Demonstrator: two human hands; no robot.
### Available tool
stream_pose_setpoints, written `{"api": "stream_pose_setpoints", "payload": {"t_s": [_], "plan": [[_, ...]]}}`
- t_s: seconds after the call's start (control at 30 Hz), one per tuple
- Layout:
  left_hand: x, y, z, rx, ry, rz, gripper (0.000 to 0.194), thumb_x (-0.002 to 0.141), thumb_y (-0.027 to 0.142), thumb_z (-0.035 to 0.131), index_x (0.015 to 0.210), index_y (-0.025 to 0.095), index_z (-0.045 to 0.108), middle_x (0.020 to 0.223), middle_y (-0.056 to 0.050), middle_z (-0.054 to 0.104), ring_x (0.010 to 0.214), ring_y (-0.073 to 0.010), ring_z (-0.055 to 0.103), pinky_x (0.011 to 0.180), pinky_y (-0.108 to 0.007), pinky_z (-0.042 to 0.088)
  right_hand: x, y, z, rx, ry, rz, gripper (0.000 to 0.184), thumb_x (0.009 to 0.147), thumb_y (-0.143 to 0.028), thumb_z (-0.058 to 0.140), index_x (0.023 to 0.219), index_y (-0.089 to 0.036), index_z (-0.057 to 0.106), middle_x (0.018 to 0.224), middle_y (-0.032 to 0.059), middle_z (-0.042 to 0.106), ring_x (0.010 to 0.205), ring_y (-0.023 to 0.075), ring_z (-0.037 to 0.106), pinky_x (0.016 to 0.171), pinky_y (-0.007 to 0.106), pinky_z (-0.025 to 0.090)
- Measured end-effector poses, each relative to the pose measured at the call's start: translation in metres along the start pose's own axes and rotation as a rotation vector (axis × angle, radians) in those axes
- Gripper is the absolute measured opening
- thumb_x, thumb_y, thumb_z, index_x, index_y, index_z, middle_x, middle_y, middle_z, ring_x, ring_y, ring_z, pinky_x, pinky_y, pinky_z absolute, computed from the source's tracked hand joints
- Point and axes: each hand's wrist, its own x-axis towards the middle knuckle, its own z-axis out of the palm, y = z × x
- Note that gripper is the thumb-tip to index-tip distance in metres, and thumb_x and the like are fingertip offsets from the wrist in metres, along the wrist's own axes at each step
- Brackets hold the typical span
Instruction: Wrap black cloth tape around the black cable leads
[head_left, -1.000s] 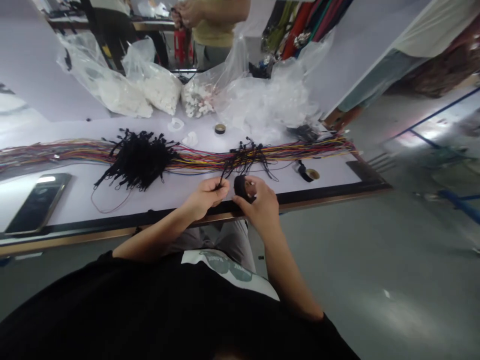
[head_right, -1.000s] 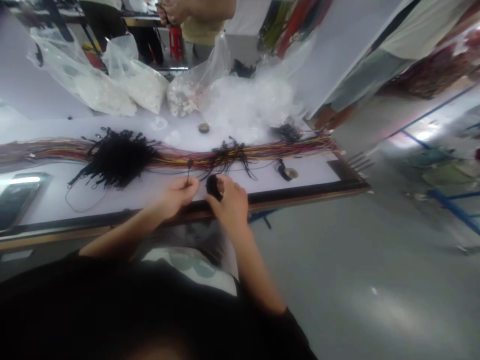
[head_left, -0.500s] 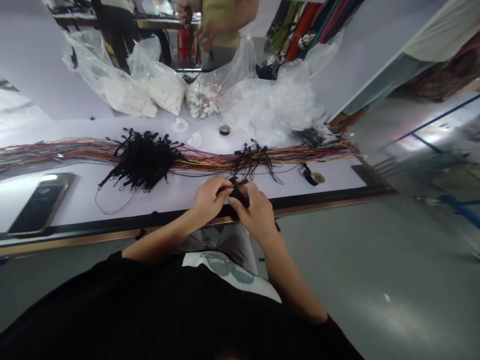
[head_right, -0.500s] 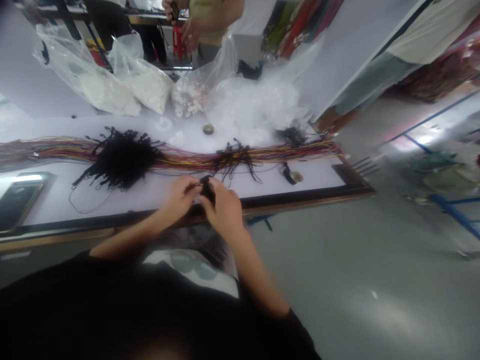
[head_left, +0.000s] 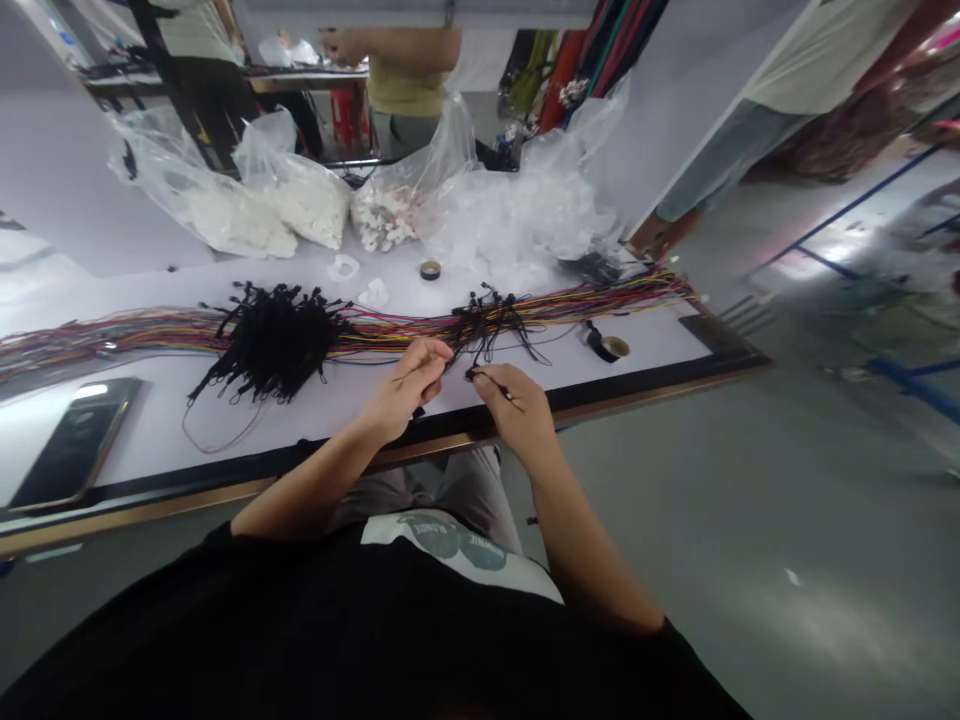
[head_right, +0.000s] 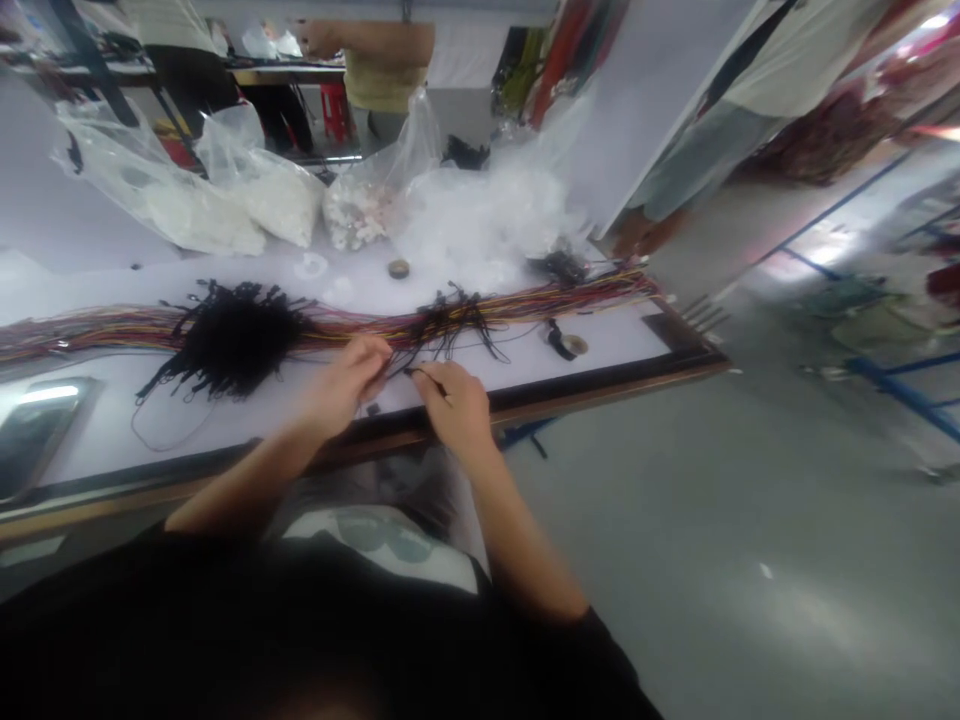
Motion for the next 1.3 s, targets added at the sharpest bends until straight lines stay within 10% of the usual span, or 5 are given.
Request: {"api": "stream_pose_setpoints", "payload": {"t_s": [0.8,1.0,1.17,1.3], "plan": [[-0.009,-0.009,0.001,0.089,-0.015,0.134,0.017,0.068,0.030,0.067,0.077,0.016,0.061,0.071,0.002,0.059,0.065,-0.0073,0.051,0.060,-0.020,0.041,0.002,-0.017,0.006,-0.152,-0.034,-0.030,0.031,0.086,-0.036,0.045,0.066,-0.022,0.063,0.068,0.0030,0.063,0.069,0.0178,0.057,0.064,0.029,0.039],[-0.007,-0.005,0.006,-0.030,0.078,-0.052,0.021,0.063,0.034,0.068,0.068,0.014,0.060,0.052,0.006,0.045,0.045,-0.0027,0.032,0.042,-0.018,0.022,0.000,-0.017,-0.003,-0.419,-0.112,-0.167,0.030,0.089,-0.034,0.041,0.080,-0.022,0.067,0.076,0.0061,0.065,0.076,0.0213,0.056,0.073,0.035,0.035],[-0.009,-0.005,0.007,-0.200,-0.063,-0.215,0.025,0.061,0.032,0.071,0.064,0.014,0.054,0.050,0.006,0.045,0.036,-0.0001,0.027,0.037,-0.017,0.013,-0.010,-0.014,-0.005,-0.462,-0.077,-0.280,0.040,0.089,-0.023,0.038,0.127,-0.024,0.052,0.106,0.0083,0.068,0.095,0.0229,0.059,0.091,0.041,0.031],[-0.011,-0.014,-0.002,-0.333,-0.251,-0.387,0.023,0.062,0.027,0.071,0.068,0.016,0.051,0.048,0.008,0.041,0.035,-0.0007,0.026,0.036,-0.016,0.014,-0.015,-0.004,0.007,-0.361,-0.007,-0.370,0.042,0.089,-0.017,0.035,0.127,-0.024,0.053,0.116,0.0072,0.067,0.113,0.0215,0.056,0.102,0.042,0.027]]}}
